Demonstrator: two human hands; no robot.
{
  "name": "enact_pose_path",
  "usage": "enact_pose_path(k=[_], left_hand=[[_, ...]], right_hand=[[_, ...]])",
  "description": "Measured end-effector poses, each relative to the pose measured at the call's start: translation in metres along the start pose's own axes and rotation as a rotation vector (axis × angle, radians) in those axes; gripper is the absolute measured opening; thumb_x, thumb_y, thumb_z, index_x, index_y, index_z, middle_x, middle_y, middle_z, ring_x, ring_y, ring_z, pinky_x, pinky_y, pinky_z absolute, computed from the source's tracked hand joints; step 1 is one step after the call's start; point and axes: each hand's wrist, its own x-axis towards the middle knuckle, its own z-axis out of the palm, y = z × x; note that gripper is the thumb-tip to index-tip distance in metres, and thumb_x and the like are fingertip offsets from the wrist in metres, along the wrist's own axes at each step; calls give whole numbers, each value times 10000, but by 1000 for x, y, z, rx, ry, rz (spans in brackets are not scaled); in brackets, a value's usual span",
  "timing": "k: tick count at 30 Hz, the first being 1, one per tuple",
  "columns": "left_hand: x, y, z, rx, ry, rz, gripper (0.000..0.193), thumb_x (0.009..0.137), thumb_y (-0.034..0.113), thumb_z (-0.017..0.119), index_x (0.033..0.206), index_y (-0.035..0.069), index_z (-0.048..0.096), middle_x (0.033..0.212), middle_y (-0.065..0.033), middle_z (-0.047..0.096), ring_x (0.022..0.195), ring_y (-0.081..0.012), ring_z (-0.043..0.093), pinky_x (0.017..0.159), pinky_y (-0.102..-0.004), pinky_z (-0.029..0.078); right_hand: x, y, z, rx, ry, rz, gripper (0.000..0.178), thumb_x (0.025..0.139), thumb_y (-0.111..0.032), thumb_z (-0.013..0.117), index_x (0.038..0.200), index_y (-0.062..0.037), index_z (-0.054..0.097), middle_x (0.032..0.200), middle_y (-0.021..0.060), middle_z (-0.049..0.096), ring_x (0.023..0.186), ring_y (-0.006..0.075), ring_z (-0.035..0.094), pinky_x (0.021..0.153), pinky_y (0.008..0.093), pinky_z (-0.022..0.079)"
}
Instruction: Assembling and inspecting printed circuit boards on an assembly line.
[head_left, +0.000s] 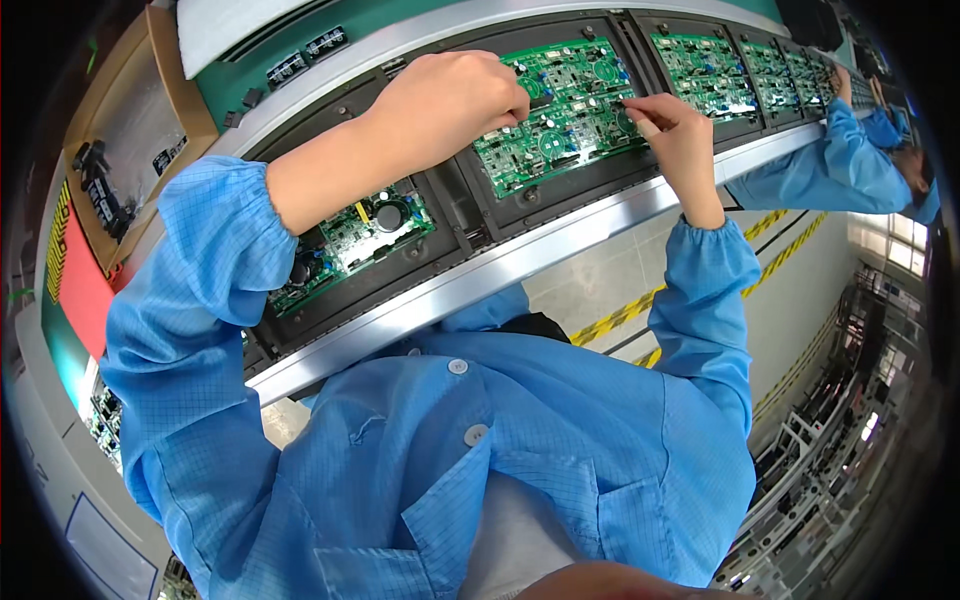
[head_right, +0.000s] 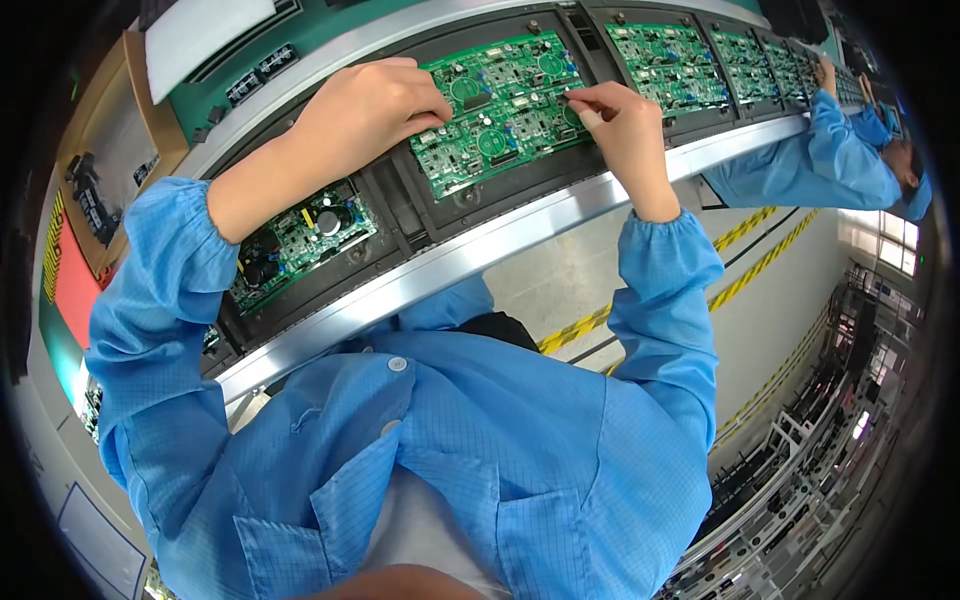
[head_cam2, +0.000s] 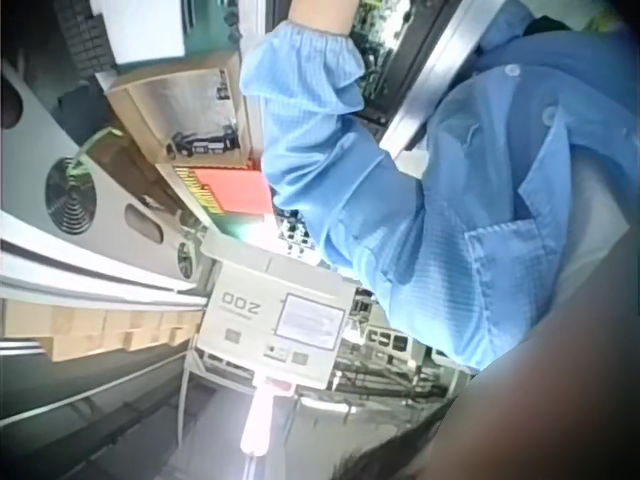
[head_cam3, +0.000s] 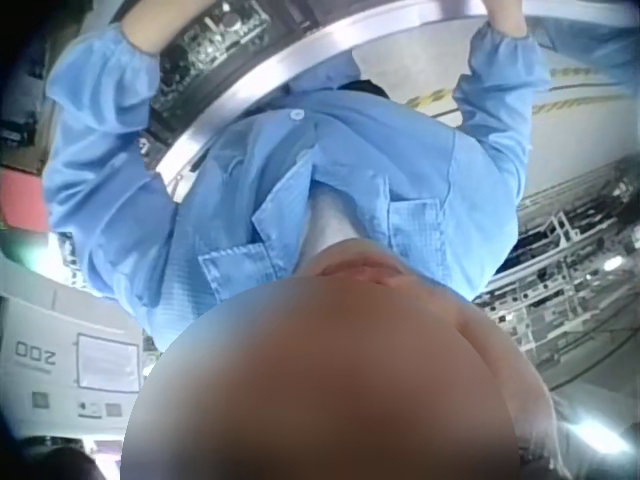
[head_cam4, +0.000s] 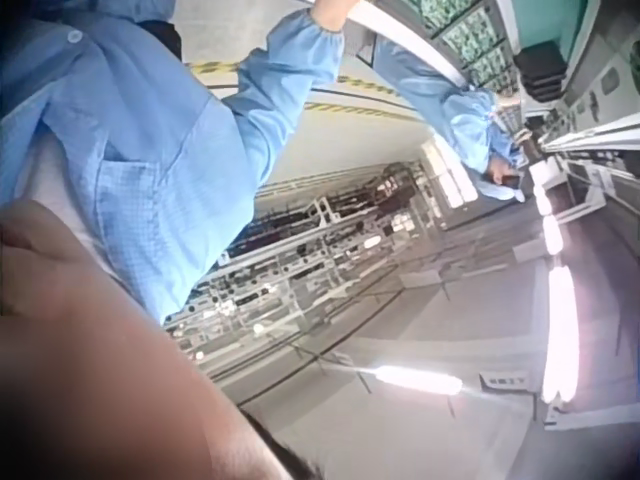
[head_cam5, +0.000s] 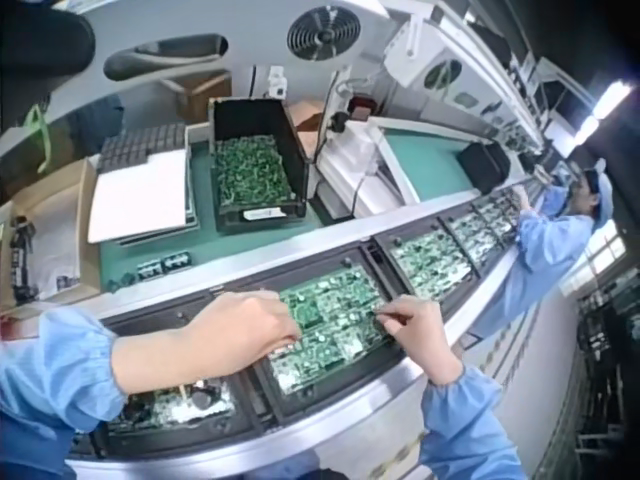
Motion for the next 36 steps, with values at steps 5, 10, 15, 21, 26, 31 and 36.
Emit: enact_pose_path(k=[5,10,15,21,26,31,36], left_hand=[[-2,-1,9,29,3,22,109,852,185,737,931,109,743,925,-44,717,990,-252,682,808,-398,586],[-7,-5,11,81,55,87,85,844,189,748,911,139,729,871,-5,675,911,-220,661,727,-360,573],[-9,-5,11,106,39,100,67,849,179,715,902,137,717,852,3,669,917,-208,654,731,-360,581],[-1,-6,18,146,51,191,37,788,139,678,823,129,668,789,5,615,879,-199,632,705,-355,584],[7,-4,27,228,92,338,75,704,141,679,752,139,620,773,21,585,856,-178,607,678,-321,543],[10,-8,44,280,96,390,90,685,161,687,731,160,610,761,43,566,869,-145,584,643,-288,484],[17,-11,49,311,125,417,76,683,172,680,710,165,609,751,54,550,858,-137,571,630,-281,462]], right_hand=[[-3,-3,10,-20,44,84,190,871,-67,776,1060,-52,764,849,43,754,674,80,613,632,237,496],[-7,0,18,-14,93,177,238,864,-60,776,1101,-63,749,842,34,755,661,73,602,630,238,492],[-9,-3,22,-19,154,189,210,855,-59,783,1063,-58,756,839,33,755,673,74,605,641,236,495],[-9,-2,28,-49,196,181,202,848,-56,785,1048,-63,760,840,34,761,678,81,614,640,238,503],[-11,-7,31,-104,226,189,176,861,-93,770,1036,-102,763,836,22,760,679,107,655,634,260,512],[-10,-11,33,-203,232,189,178,858,-130,768,1036,-140,758,810,22,744,676,158,685,622,305,519],[-10,-5,28,-106,256,65,170,878,-114,767,1045,-106,741,834,38,726,699,148,650,650,294,512]])
